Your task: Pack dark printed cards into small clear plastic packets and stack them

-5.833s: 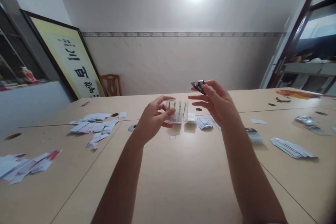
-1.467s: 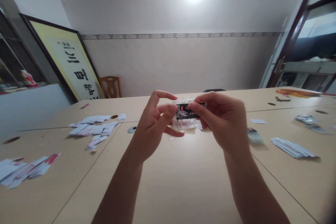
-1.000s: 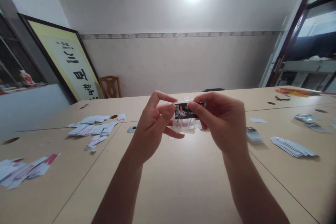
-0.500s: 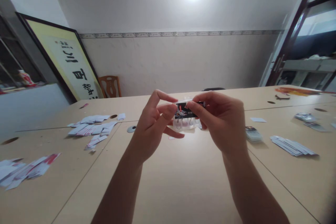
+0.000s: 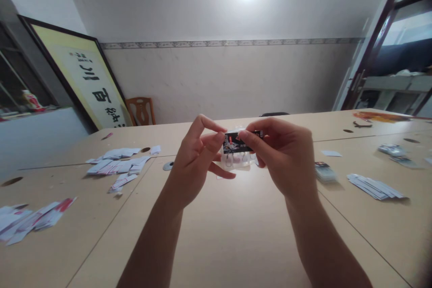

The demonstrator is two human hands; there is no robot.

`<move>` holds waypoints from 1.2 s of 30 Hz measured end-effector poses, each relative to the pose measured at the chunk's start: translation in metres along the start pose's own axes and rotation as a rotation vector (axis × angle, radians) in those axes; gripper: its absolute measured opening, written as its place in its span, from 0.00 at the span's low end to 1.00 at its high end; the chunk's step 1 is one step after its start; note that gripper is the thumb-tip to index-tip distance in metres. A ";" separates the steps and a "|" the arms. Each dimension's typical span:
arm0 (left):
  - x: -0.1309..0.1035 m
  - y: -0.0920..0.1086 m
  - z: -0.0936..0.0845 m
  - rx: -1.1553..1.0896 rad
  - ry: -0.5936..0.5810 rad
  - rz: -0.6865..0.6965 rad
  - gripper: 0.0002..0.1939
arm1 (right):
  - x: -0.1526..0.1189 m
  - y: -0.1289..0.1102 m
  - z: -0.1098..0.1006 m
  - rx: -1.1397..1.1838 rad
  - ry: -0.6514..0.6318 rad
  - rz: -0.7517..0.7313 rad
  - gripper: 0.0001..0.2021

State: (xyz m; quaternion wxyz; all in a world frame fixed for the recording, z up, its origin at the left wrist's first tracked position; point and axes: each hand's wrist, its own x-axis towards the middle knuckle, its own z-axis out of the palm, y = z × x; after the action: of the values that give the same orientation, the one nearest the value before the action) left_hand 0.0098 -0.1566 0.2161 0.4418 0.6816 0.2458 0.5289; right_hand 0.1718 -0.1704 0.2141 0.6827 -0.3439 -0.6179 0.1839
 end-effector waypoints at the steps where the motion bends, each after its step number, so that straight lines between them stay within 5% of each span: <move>1: 0.000 0.000 0.000 0.000 0.001 -0.003 0.11 | 0.000 -0.001 0.000 -0.001 -0.004 0.005 0.06; 36: 0.000 -0.001 -0.002 -0.004 -0.028 -0.032 0.11 | 0.002 0.000 -0.001 0.222 -0.055 0.067 0.07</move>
State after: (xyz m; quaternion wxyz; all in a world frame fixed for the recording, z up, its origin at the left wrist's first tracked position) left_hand 0.0076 -0.1556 0.2152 0.4549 0.6841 0.2495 0.5126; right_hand 0.1736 -0.1694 0.2155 0.6928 -0.2812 -0.6005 0.2834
